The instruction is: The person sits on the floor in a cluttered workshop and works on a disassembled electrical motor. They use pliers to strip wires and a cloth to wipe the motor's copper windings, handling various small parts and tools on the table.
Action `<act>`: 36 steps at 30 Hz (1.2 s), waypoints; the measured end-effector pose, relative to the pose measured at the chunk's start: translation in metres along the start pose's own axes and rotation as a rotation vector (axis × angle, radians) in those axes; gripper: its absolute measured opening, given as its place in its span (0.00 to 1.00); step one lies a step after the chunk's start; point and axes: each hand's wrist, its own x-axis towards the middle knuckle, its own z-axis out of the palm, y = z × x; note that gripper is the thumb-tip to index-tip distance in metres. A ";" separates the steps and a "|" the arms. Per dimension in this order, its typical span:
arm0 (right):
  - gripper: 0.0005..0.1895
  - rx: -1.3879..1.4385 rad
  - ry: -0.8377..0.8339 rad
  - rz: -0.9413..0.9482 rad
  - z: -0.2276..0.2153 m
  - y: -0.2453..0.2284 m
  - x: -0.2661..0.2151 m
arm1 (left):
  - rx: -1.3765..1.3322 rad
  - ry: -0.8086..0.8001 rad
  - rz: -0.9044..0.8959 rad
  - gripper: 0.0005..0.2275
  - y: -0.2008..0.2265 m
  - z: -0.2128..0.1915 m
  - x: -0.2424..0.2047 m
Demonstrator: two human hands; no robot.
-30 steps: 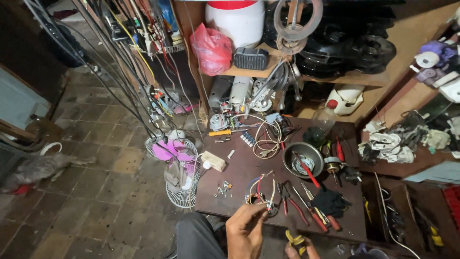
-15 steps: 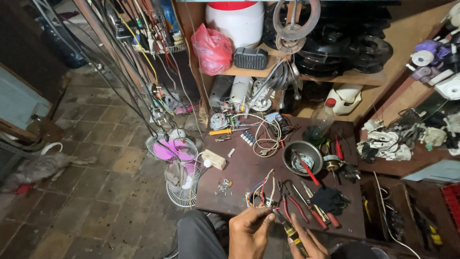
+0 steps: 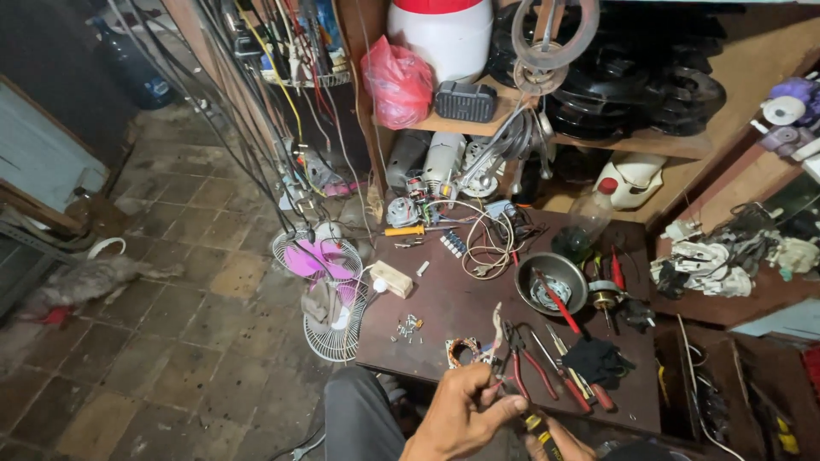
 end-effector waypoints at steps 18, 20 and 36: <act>0.31 -0.027 -0.001 0.513 -0.010 0.003 0.059 | -0.021 0.343 0.136 0.29 -0.035 0.013 0.016; 0.32 -0.246 0.022 0.239 0.002 0.036 0.080 | 0.035 0.341 0.177 0.25 -0.032 0.005 0.019; 0.34 -0.727 0.052 0.316 0.053 0.052 0.142 | 0.035 0.803 -0.053 0.12 -0.159 -0.099 0.084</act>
